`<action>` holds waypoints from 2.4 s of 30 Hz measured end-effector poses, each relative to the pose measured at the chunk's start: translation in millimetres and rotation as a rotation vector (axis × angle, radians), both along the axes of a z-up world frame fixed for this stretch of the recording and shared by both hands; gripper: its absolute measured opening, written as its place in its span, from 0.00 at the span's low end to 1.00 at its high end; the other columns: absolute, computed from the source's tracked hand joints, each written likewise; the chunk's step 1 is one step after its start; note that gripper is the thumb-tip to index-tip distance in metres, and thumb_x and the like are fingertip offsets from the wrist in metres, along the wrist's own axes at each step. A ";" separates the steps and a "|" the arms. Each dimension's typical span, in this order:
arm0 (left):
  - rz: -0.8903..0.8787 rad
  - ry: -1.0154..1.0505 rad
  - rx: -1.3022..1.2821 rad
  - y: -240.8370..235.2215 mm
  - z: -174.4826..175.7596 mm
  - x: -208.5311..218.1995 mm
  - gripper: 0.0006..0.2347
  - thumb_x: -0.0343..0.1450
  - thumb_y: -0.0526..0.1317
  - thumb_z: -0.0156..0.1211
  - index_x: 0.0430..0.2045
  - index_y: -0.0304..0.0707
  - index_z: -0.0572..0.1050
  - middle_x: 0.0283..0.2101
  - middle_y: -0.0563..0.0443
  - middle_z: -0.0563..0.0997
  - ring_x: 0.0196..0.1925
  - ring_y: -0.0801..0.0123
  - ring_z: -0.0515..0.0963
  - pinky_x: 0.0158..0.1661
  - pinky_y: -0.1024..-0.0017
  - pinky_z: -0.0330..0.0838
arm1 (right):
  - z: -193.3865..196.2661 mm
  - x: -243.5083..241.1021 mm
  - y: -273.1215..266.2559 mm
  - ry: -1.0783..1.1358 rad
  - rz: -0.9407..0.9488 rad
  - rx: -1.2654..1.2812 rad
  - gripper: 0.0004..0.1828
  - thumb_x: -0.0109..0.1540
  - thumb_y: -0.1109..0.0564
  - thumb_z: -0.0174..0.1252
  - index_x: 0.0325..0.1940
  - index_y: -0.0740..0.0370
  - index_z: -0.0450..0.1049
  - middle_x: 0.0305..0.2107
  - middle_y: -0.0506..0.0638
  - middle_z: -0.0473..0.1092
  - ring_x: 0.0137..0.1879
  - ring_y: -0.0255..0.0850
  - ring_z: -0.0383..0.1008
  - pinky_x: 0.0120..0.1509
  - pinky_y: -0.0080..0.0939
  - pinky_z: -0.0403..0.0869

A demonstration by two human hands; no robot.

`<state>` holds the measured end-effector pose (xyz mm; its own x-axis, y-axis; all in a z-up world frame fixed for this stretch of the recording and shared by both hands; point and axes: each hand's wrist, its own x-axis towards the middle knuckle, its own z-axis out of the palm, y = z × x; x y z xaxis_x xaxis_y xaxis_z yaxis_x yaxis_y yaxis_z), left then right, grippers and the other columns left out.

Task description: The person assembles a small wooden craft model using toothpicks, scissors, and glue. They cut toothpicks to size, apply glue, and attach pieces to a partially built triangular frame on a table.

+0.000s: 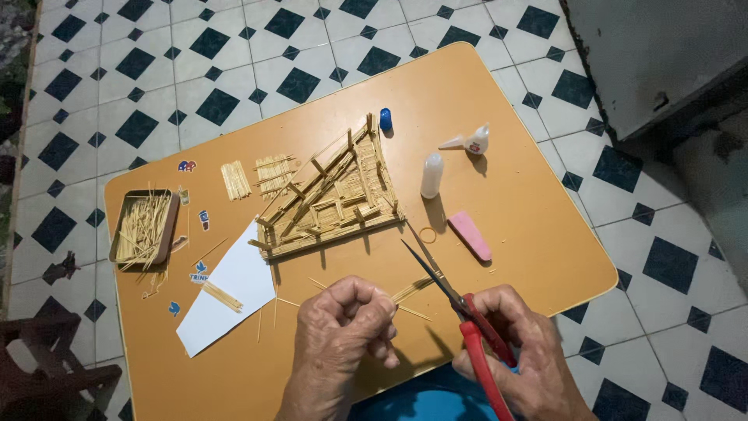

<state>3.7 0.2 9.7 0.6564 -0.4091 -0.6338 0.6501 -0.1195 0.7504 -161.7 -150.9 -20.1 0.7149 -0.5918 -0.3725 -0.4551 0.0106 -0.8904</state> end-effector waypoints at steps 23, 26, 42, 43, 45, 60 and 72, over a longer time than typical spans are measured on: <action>0.028 0.159 -0.030 -2.8 4.5 -2.1 0.07 0.69 0.26 0.68 0.22 0.21 0.75 0.17 0.32 0.74 0.11 0.63 0.66 0.16 0.61 0.74 | -4.8 -19.9 -38.7 -0.039 -0.149 -0.072 0.15 0.61 0.52 0.62 0.50 0.59 0.72 0.35 0.51 0.73 0.36 0.40 0.73 0.43 0.39 0.71; 0.011 0.085 -0.023 0.9 2.4 -2.2 0.07 0.68 0.28 0.68 0.23 0.19 0.77 0.18 0.33 0.75 0.12 0.63 0.68 0.19 0.60 0.79 | 2.4 -17.5 -66.9 0.358 -0.146 -0.498 0.27 0.61 0.43 0.58 0.59 0.58 0.71 0.48 0.56 0.76 0.49 0.48 0.79 0.53 0.48 0.77; 0.246 0.049 -0.172 23.0 -10.4 -12.8 0.07 0.71 0.33 0.66 0.28 0.23 0.78 0.21 0.38 0.77 0.15 0.66 0.71 0.24 0.64 0.79 | -47.6 -7.0 -83.5 0.748 -0.020 -1.051 0.36 0.63 0.27 0.57 0.66 0.51 0.75 0.51 0.53 0.79 0.47 0.54 0.83 0.46 0.56 0.82; 0.253 0.047 -0.176 24.1 -11.4 -13.0 0.07 0.71 0.33 0.66 0.28 0.23 0.78 0.21 0.38 0.77 0.15 0.66 0.71 0.24 0.64 0.79 | -50.0 -7.0 -84.8 0.742 -0.015 -1.056 0.36 0.63 0.27 0.57 0.66 0.51 0.75 0.51 0.53 0.79 0.47 0.54 0.83 0.46 0.56 0.82; 0.304 0.060 -0.185 26.7 -13.3 -14.4 0.07 0.70 0.33 0.68 0.28 0.24 0.78 0.20 0.39 0.76 0.13 0.68 0.71 0.24 0.63 0.81 | -55.2 -8.5 -86.7 0.757 0.006 -1.149 0.38 0.62 0.24 0.57 0.66 0.50 0.76 0.48 0.52 0.80 0.45 0.53 0.84 0.45 0.54 0.82; 0.455 0.092 -0.427 42.1 -33.2 -21.9 0.06 0.71 0.33 0.66 0.31 0.26 0.77 0.23 0.41 0.78 0.16 0.73 0.74 0.27 0.65 0.83 | -53.7 4.3 -95.2 0.880 0.165 -1.028 0.34 0.69 0.31 0.50 0.76 0.44 0.72 0.57 0.53 0.80 0.60 0.57 0.82 0.69 0.57 0.77; 0.479 0.168 -0.424 51.5 -27.1 -20.6 0.07 0.73 0.35 0.64 0.35 0.25 0.78 0.28 0.40 0.78 0.20 0.67 0.74 0.31 0.64 0.82 | 40.9 44.2 -10.0 0.154 -0.031 -0.680 0.09 0.70 0.63 0.59 0.49 0.69 0.83 0.42 0.59 0.79 0.43 0.46 0.76 0.46 0.44 0.70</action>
<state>-16.8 51.8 -17.4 0.7344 -0.3329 -0.5915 0.6699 0.4958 0.5526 -117.5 -160.9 20.7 0.6625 -0.7490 -0.0080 -0.5853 -0.5110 -0.6295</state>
